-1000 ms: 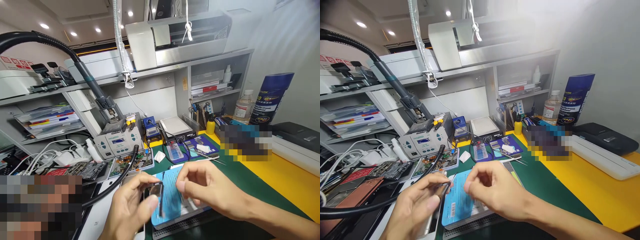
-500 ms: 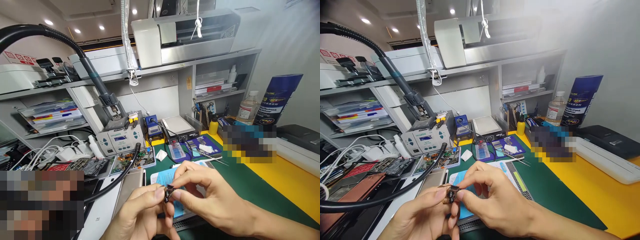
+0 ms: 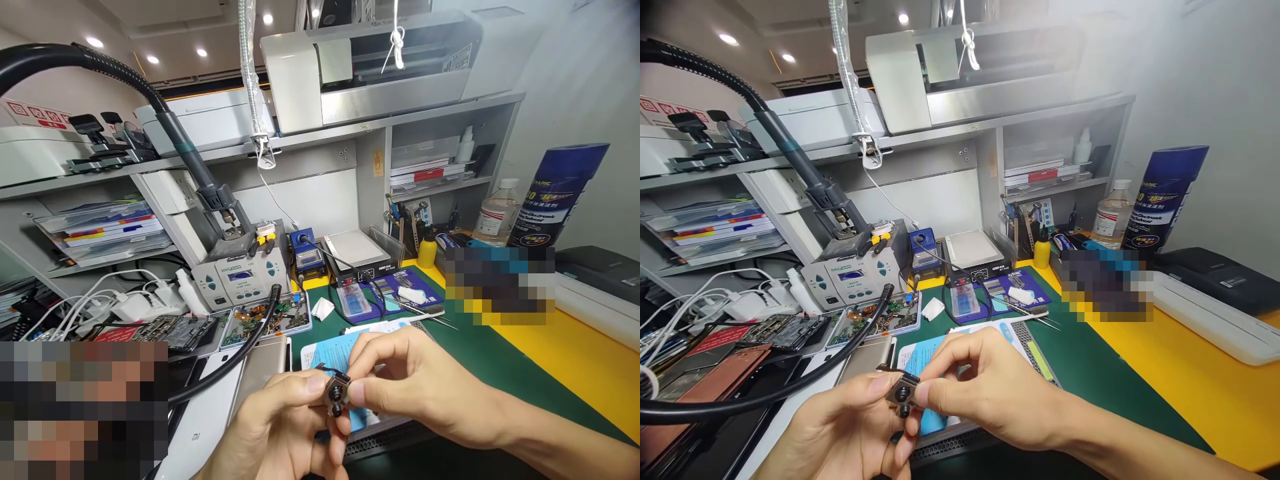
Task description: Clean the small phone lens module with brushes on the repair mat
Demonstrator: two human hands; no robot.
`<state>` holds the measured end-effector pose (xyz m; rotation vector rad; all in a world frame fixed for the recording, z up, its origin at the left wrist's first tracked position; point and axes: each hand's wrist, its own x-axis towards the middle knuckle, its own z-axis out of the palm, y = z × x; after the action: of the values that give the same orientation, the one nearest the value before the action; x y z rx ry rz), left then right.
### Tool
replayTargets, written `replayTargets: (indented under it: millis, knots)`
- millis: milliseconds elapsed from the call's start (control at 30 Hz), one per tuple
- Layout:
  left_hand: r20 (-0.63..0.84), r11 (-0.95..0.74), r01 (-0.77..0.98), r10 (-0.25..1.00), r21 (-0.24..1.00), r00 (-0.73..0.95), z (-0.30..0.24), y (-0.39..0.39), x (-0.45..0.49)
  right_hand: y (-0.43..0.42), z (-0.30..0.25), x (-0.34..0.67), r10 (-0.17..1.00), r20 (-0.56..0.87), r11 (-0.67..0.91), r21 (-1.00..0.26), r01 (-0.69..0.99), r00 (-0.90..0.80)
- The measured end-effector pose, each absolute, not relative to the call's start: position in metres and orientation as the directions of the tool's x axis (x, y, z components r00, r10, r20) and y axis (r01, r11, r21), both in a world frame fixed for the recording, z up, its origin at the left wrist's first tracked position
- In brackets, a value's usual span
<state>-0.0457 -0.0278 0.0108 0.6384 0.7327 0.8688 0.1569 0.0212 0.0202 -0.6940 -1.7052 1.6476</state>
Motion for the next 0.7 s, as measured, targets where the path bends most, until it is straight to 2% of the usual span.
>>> replayTargets:
  millis: [200,500,700]
  knots:
    - [-0.336,0.537,-0.453,0.826,0.712,0.452,0.009,-0.028,-0.048,0.022,0.02,0.156,0.742,0.086,0.062,-0.996,-0.059,-0.665]
    - [-0.333,0.532,-0.401,0.819,0.746,0.467,0.014,-0.028,-0.049,0.02,0.021,0.158,0.732,0.105,0.072,-0.994,-0.076,-0.673]
    - [-0.402,0.597,-0.336,0.77,0.729,0.495,0.021,-0.026,-0.052,0.019,0.024,0.156,0.725,0.082,0.047,-0.996,-0.071,-0.684]
